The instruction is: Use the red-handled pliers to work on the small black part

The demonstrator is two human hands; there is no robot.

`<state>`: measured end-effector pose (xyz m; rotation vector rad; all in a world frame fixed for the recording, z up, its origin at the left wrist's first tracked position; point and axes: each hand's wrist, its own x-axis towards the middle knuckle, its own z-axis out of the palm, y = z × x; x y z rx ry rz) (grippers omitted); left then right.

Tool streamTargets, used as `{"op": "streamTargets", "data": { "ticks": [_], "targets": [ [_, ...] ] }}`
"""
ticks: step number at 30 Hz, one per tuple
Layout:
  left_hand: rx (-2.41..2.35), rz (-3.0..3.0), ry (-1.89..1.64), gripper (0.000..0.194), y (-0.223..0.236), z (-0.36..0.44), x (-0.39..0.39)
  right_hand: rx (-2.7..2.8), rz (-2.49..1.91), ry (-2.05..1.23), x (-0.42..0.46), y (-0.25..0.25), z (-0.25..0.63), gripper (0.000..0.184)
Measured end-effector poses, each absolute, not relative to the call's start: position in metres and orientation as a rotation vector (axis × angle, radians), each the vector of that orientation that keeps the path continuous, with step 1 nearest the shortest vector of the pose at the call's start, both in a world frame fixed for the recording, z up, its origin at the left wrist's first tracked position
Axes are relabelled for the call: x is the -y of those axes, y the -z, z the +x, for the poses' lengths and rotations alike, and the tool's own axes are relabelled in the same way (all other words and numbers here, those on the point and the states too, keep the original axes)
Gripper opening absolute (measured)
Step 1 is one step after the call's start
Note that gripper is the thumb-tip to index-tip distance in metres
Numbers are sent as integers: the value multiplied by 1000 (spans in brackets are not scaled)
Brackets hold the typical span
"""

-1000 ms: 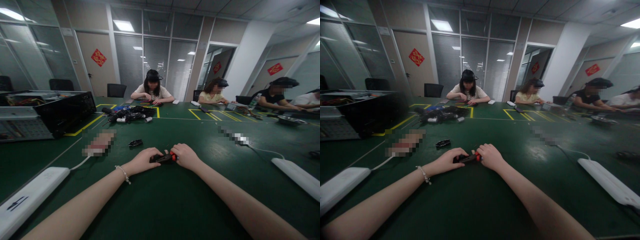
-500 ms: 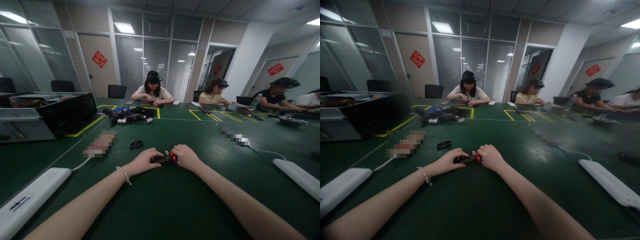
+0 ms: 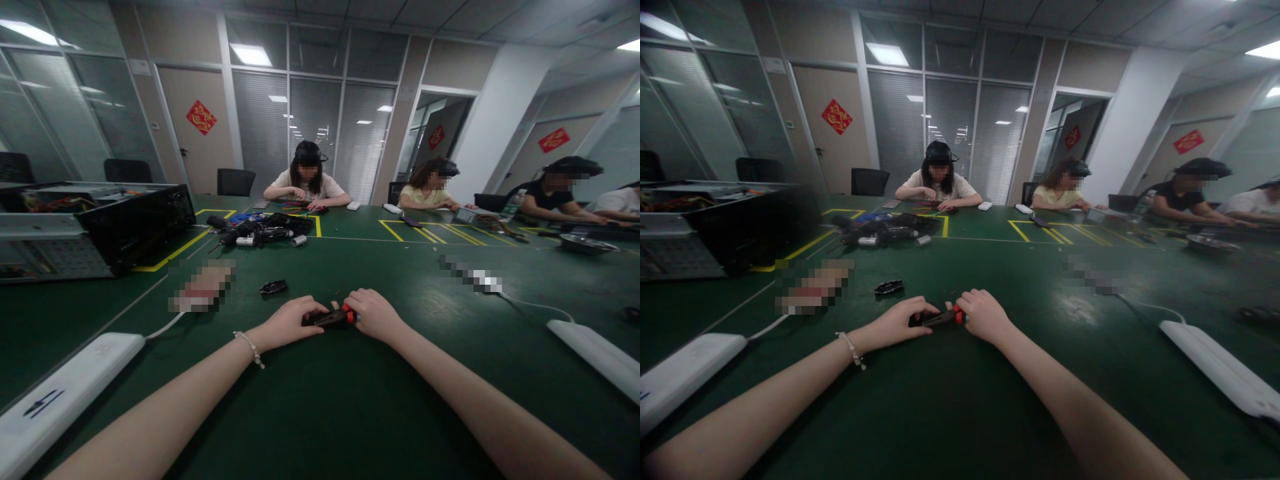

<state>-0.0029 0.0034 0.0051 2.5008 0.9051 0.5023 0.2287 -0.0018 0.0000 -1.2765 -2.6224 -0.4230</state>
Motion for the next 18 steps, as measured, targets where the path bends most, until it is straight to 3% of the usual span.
{"op": "streamTargets", "data": {
  "ticks": [6, 18],
  "targets": [
    [-920, 2459, -562, 40, -6, -1, -1, 2616, -1278, 430, 2, 0, 228, 21],
    [-898, 2485, -558, 27, -2, -3, -4, 2623, -1299, 418, 1, 1, 227, 19]
  ]
}}
